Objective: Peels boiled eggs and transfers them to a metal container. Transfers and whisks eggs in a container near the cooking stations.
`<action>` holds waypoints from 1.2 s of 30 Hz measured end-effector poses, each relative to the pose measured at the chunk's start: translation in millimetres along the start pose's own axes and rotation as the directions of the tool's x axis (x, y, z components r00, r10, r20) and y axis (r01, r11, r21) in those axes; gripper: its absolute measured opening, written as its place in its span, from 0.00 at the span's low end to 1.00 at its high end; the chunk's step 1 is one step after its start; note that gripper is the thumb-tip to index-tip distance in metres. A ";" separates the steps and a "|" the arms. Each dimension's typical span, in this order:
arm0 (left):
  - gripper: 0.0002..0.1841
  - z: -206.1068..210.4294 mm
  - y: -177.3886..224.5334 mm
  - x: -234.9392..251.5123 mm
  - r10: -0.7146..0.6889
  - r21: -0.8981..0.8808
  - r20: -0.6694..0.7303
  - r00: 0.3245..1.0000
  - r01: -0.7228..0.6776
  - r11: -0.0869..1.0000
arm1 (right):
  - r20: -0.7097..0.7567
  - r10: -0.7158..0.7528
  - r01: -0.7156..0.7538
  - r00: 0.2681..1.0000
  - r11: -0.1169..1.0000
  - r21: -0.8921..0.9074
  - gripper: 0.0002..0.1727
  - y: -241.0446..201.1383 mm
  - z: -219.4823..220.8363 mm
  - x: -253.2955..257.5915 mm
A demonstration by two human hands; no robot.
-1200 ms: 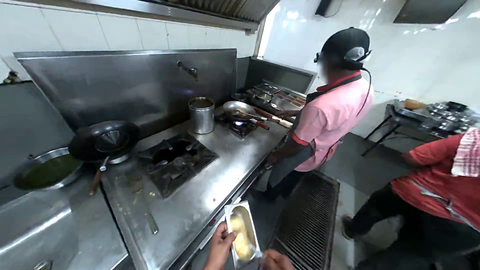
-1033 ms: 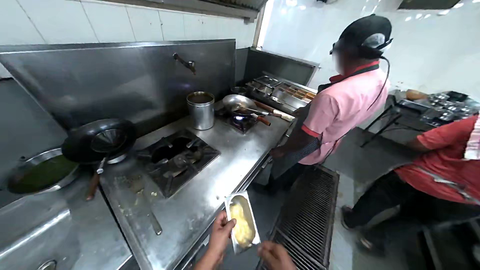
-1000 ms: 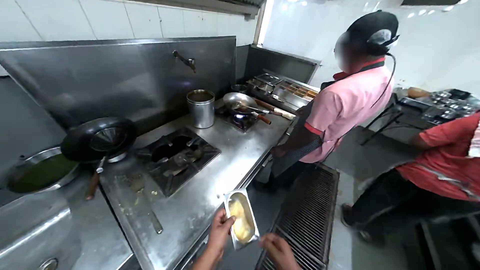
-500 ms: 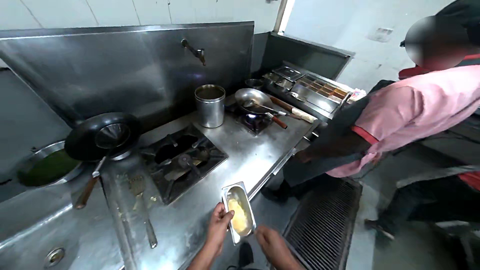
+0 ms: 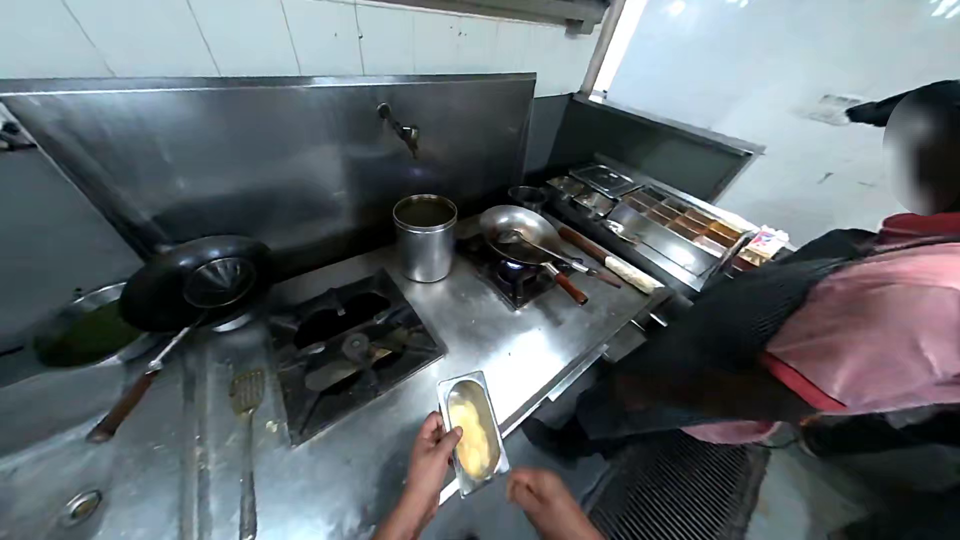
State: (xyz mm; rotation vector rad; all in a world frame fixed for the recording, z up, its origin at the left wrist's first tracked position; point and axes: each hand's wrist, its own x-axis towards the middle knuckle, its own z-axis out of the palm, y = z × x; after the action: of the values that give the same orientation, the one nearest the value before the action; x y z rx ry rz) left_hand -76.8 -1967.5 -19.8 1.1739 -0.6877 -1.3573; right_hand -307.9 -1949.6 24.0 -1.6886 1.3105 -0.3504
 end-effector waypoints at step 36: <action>0.08 39.3 -25.5 -11.5 -0.060 -0.045 -0.077 0.995 0.056 0.997 | 0.099 0.043 -0.047 0.994 0.998 0.044 0.18 48.8 -15.8 6.3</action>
State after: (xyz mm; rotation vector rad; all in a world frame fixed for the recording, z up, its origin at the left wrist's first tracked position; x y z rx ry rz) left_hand -124.0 -1961.3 -27.5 1.2140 -0.5699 -1.3606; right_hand -345.8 -1962.3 -8.6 -1.6151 1.2573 -0.2660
